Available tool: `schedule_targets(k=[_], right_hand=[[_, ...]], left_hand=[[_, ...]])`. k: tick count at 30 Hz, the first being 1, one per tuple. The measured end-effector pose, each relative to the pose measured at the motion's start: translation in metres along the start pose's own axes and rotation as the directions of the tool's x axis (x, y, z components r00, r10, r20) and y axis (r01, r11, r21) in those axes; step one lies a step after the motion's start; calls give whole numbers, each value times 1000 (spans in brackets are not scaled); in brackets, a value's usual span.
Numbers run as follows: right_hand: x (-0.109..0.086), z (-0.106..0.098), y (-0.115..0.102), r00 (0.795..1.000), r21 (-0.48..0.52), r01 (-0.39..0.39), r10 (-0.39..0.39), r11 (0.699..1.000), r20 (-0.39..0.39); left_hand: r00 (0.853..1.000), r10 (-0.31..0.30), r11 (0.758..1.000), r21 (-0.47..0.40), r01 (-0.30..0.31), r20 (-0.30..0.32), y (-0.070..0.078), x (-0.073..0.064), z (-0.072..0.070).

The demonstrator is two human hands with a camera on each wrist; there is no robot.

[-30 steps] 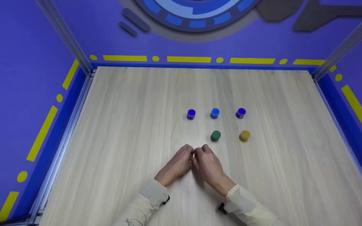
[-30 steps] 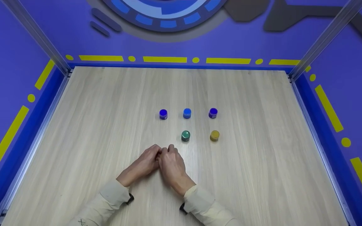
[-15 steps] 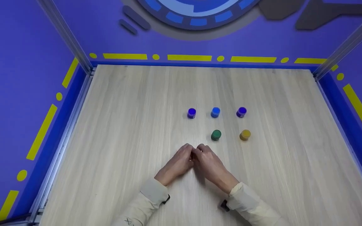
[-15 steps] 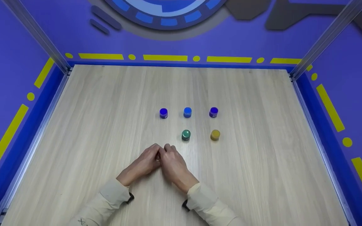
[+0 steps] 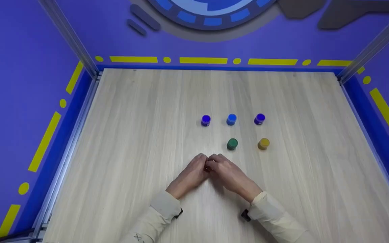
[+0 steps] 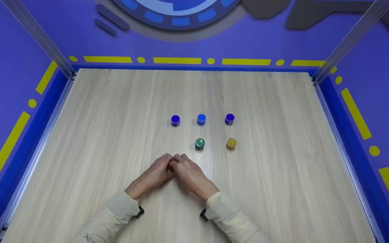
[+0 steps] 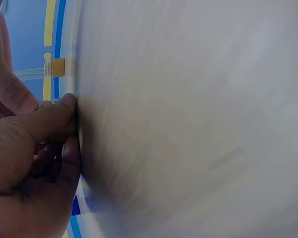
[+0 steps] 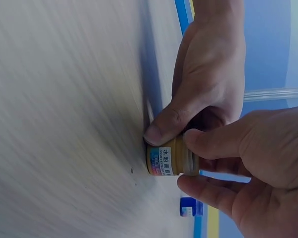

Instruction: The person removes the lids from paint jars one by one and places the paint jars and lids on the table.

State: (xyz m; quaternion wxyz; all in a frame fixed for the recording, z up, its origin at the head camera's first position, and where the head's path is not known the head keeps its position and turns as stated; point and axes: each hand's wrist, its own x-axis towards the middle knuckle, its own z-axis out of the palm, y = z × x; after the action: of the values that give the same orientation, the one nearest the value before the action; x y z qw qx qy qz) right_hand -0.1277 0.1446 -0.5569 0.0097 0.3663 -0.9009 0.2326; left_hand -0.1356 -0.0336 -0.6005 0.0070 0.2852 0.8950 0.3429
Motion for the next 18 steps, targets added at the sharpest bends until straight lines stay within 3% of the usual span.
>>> schedule_targets(k=[5, 12, 18], right_hand=[[1, -2, -1, 1000, -37, 20, -19, 999, 23], [2, 0, 2, 994, -102, 104, -105, 989, -9], [-4, 4, 8, 990, -3, 125, -125, 992, -72]], left_hand=[[1000, -6, 1000, 18, 5, 22, 0, 1, -2], [1000, 0, 1000, 11, 0, 14, -1, 1, -1], [1000, -11, 1000, 5, 11, 25, 0, 1, -1]])
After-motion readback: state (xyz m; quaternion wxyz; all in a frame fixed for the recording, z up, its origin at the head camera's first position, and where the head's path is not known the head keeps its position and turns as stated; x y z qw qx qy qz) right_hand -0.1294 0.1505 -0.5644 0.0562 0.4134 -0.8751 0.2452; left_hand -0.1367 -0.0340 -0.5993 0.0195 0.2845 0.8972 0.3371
